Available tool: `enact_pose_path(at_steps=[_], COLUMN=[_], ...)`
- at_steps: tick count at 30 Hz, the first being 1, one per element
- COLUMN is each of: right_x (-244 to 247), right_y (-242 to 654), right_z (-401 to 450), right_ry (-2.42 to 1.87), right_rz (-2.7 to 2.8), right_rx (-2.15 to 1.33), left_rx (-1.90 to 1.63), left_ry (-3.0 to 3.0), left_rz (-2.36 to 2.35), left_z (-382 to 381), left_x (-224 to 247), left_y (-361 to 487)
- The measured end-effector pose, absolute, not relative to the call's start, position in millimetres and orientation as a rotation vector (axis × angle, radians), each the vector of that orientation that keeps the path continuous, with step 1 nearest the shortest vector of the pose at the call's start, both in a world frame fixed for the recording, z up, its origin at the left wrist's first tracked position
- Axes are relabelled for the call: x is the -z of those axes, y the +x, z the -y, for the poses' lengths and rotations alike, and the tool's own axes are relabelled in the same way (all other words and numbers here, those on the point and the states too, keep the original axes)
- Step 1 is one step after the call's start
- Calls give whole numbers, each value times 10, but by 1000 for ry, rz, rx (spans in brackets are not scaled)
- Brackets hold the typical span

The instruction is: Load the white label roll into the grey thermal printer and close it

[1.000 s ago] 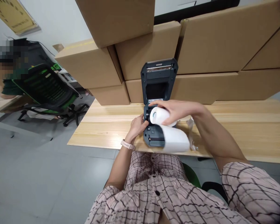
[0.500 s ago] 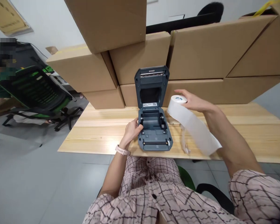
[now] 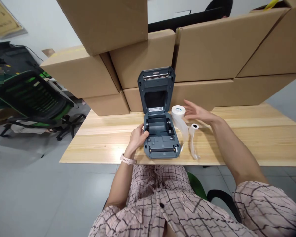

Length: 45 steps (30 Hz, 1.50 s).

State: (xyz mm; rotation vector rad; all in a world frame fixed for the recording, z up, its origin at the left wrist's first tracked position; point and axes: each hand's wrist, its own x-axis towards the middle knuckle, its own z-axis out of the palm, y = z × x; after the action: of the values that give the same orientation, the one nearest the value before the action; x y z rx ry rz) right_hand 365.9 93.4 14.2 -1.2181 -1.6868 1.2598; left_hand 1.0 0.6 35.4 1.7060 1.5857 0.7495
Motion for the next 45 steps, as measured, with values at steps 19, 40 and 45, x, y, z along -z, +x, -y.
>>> enact_pose_path(at_steps=[19, 40, 45], right_x=[-511, -470, -488], right_y=[3583, 2251, 2309], right_z=[32, -26, 216], right_ry=[-343, -829, -835], right_rz=[1930, 2658, 2590], right_rx=[-1619, -368, -388], left_rx=[-882, -900, -944], left_ry=[1620, 1643, 1698], left_rz=[-1521, -1635, -1670], left_z=[-16, 50, 48], left_x=[-169, -192, -175], left_y=[14, 77, 81])
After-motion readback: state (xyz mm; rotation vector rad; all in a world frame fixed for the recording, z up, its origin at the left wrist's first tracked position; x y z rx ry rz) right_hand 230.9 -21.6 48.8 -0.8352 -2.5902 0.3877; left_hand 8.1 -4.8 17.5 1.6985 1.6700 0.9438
